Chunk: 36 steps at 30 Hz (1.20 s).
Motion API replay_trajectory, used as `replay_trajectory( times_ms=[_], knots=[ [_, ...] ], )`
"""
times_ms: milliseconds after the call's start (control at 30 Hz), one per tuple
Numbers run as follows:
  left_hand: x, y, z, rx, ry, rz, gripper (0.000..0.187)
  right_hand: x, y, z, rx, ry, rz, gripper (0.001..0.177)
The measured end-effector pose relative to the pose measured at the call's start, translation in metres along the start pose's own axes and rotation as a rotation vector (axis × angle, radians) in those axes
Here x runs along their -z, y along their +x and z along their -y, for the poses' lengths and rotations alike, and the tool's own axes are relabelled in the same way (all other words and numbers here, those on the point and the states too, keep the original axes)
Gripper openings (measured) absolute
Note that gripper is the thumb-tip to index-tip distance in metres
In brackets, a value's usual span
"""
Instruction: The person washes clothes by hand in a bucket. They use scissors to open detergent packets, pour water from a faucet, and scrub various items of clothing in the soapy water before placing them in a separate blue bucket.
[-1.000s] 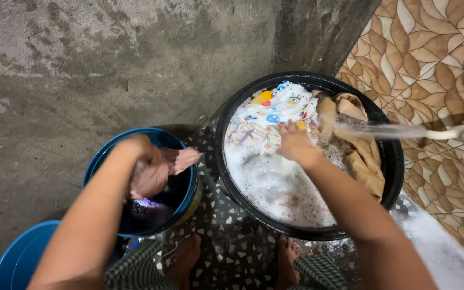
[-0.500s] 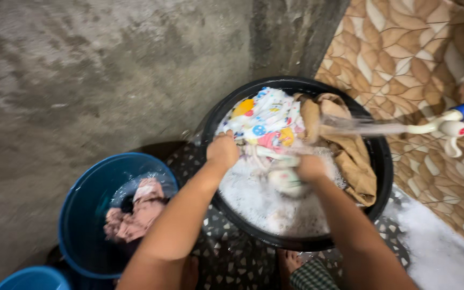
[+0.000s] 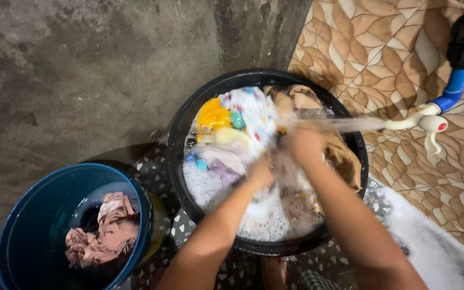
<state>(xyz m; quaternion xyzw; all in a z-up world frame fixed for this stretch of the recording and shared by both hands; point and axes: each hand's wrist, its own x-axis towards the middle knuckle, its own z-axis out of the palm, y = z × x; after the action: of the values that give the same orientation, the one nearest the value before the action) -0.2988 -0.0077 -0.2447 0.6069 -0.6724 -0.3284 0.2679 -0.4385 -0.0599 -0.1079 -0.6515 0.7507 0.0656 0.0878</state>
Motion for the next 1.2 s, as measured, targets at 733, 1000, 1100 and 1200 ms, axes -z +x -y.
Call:
replay_trajectory(
  times_ms=[733, 1000, 1100, 1200],
  knots=[
    [-0.006, -0.058, 0.073, 0.242, 0.46, 0.825, 0.043, -0.106, -0.093, -0.026, 0.617, -0.289, 0.634, 0.051],
    [0.077, -0.016, 0.029, 0.052, 0.535, 0.446, 0.041, -0.131, -0.108, -0.028, 0.566, -0.143, 0.604, 0.03],
    [0.124, -0.003, -0.015, -0.071, 0.549, 0.281, 0.04, -0.112, -0.102, -0.029, 0.523, -0.159, 0.436, 0.025],
    [0.159, -0.019, -0.025, -0.022, 0.596, 0.389, 0.084, -0.101, -0.106, -0.037, 0.512, 0.335, -0.329, 0.019]
  ],
)
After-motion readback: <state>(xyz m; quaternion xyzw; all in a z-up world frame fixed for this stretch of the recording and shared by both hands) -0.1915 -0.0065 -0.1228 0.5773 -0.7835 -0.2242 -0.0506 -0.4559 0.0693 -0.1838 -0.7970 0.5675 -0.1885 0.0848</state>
